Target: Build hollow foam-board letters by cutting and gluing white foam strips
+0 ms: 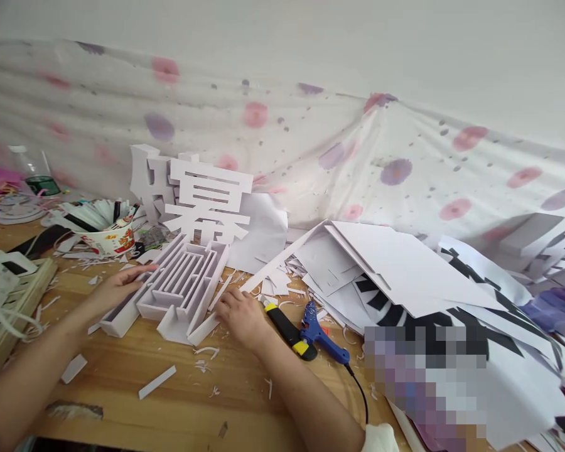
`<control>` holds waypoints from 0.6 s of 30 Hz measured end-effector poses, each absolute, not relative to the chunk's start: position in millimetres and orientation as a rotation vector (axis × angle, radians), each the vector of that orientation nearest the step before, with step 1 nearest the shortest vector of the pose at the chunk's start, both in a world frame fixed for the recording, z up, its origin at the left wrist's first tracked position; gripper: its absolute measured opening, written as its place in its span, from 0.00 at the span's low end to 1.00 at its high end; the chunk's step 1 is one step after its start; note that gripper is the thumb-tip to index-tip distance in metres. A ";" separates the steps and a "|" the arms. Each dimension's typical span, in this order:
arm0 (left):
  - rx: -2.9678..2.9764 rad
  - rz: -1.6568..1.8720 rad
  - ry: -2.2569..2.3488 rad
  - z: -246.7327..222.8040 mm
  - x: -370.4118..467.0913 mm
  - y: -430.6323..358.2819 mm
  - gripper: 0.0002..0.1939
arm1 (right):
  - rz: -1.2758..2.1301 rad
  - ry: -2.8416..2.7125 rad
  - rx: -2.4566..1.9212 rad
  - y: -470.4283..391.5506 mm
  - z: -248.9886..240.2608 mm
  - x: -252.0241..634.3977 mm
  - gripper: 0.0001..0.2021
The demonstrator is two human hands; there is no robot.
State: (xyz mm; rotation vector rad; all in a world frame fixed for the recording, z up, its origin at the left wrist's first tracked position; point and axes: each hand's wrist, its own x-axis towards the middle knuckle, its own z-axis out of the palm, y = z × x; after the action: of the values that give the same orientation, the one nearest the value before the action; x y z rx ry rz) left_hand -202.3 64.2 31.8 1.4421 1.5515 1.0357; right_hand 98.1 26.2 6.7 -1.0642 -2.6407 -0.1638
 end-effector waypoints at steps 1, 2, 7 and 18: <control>1.426 1.061 1.543 30.3 -202.5 62.9 0.25 | -0.187 -2.646 -1.068 29.6 5.4 99.8 0.05; 1.402 1.084 1.538 29.4 -202.3 62.0 0.24 | -0.207 -2.656 -1.052 32.0 4.9 101.6 0.04; 1.328 1.151 1.562 30.1 -199.6 58.4 0.19 | -0.269 -2.639 -0.892 25.5 16.2 103.5 0.11; 1.412 1.260 1.643 2.8 -206.5 51.5 0.19 | -0.518 -2.619 -0.685 -16.4 58.7 78.4 0.09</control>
State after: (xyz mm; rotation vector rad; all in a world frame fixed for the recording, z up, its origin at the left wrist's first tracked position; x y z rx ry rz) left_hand -206.5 51.5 2.8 1.4122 1.6425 1.2603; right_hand 78.4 -16.4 58.7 -0.6854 -2.6193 -0.5184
